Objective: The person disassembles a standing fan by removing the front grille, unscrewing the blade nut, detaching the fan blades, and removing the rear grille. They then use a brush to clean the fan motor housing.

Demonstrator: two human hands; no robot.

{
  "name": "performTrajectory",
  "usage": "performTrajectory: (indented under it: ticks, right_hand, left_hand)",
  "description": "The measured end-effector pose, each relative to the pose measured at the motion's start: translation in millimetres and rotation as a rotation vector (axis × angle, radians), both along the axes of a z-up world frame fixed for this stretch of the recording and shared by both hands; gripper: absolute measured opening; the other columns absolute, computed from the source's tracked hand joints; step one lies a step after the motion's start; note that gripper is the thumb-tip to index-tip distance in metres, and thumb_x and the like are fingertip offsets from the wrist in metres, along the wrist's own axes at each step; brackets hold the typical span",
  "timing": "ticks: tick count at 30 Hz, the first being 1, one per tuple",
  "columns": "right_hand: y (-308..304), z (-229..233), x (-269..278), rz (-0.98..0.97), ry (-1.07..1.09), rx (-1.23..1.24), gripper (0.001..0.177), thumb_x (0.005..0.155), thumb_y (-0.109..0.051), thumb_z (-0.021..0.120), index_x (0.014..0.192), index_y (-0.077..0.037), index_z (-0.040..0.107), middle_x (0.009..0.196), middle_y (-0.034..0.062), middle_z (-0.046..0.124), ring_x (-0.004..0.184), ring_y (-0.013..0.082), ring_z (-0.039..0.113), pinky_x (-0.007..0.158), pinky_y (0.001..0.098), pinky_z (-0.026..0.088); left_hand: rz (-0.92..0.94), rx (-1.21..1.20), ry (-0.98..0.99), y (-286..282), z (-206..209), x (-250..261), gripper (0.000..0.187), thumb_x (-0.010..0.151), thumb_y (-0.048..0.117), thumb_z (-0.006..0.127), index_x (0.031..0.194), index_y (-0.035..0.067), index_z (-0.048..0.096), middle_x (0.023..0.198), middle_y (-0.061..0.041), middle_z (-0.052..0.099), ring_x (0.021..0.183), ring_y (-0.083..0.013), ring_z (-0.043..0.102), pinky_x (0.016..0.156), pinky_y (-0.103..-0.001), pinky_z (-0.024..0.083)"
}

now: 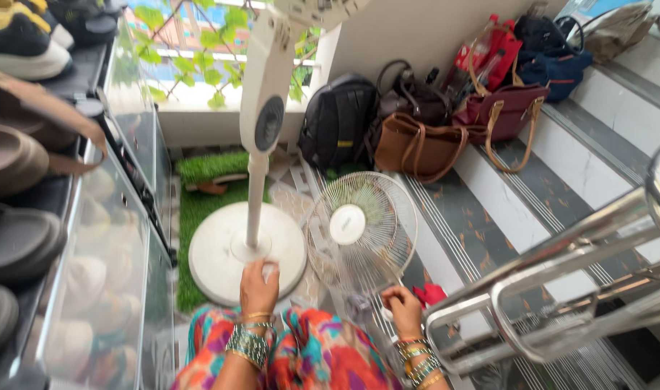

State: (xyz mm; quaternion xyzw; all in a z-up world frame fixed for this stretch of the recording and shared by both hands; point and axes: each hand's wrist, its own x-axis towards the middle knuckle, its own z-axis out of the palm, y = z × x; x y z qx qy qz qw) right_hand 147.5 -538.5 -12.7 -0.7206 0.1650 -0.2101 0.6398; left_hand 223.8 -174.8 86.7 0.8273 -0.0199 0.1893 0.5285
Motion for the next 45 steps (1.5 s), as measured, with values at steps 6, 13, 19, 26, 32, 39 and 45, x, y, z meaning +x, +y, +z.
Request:
performTrajectory:
  ticks: [6, 13, 19, 26, 32, 39, 45]
  right_hand:
    - [-7.9, -20.8, 28.7, -0.316, 0.105, 0.08, 0.019, 0.084, 0.011, 0.061, 0.094, -0.003, 0.069, 0.083, 0.0045, 0.07, 0.071, 0.0153, 0.062, 0.064, 0.0277, 0.051]
    - [-17.8, -55.0, 9.3, -0.478, 0.066, -0.23, 0.02, 0.081, 0.016, 0.054, 0.082, -0.002, 0.065, 0.074, 0.0079, 0.068, 0.071, 0.018, 0.065, 0.068, 0.0301, 0.054]
    - [-27.1, -69.4, -1.2, -0.56, 0.09, -0.39, 0.03, 0.082, 0.01, 0.056, 0.107, -0.005, 0.064, 0.099, 0.01, 0.066, 0.089, 0.0219, 0.066, 0.081, 0.0338, 0.055]
    - [-62.0, -77.8, 39.8, -0.365, 0.505, -0.498, 0.053, 0.074, -0.011, 0.082, 0.124, -0.007, 0.064, 0.118, 0.0126, 0.069, 0.108, 0.0255, 0.067, 0.096, 0.0396, 0.053]
    - [-98.1, -104.5, 53.4, -0.345, 0.771, -0.373, 0.054, 0.076, -0.017, 0.074, 0.13, -0.012, 0.071, 0.086, 0.021, 0.076, 0.071, 0.0325, 0.069, 0.067, 0.0463, 0.055]
    - [-125.5, -108.4, 68.5, -0.391, 0.841, -0.482, 0.056, 0.071, -0.018, 0.078, 0.126, -0.01, 0.068, 0.077, 0.0107, 0.068, 0.061, 0.0231, 0.064, 0.059, 0.0375, 0.049]
    - [-123.4, -114.0, 104.7, -0.388, 0.898, -0.419, 0.052, 0.075, -0.02, 0.076, 0.125, -0.01, 0.066, 0.074, 0.0099, 0.063, 0.057, 0.0217, 0.059, 0.056, 0.0367, 0.045]
  left_hand:
    - [-0.004, 0.101, 0.024, -1.7, -9.9, 30.3, 0.022, 0.078, 0.017, 0.075, 0.099, 0.01, 0.071, 0.112, -0.016, 0.064, 0.107, -0.0396, 0.059, 0.094, -0.049, 0.046]
    - [-0.119, 0.107, 0.085, 3.8, -13.4, 41.5, 0.025, 0.08, 0.018, 0.074, 0.102, 0.01, 0.069, 0.118, -0.018, 0.063, 0.115, -0.0384, 0.058, 0.1, -0.048, 0.046]
    - [-0.17, 0.158, 0.052, 6.8, -11.9, 43.0, 0.022, 0.081, 0.015, 0.075, 0.101, 0.008, 0.07, 0.121, -0.02, 0.063, 0.117, -0.0405, 0.057, 0.099, -0.05, 0.044]
    - [-0.224, 0.204, 0.095, -5.1, -17.5, 44.0, 0.023, 0.08, 0.018, 0.075, 0.1, 0.01, 0.069, 0.111, -0.016, 0.067, 0.113, -0.0372, 0.061, 0.099, -0.047, 0.047]
    - [-0.231, 0.25, 0.207, -9.2, -16.5, 35.2, 0.02, 0.08, 0.02, 0.076, 0.098, 0.012, 0.07, 0.111, -0.014, 0.065, 0.107, -0.0383, 0.059, 0.095, -0.047, 0.047]
    - [-0.303, 0.328, 0.329, -16.8, -10.2, 33.7, 0.021, 0.082, 0.025, 0.076, 0.1, 0.015, 0.069, 0.112, -0.009, 0.063, 0.107, -0.0336, 0.058, 0.095, -0.043, 0.048]
    - [-0.353, 0.345, 0.432, -21.2, -15.0, 35.6, 0.027, 0.084, 0.028, 0.076, 0.108, 0.018, 0.069, 0.113, -0.006, 0.062, 0.11, -0.0291, 0.057, 0.097, -0.042, 0.047]
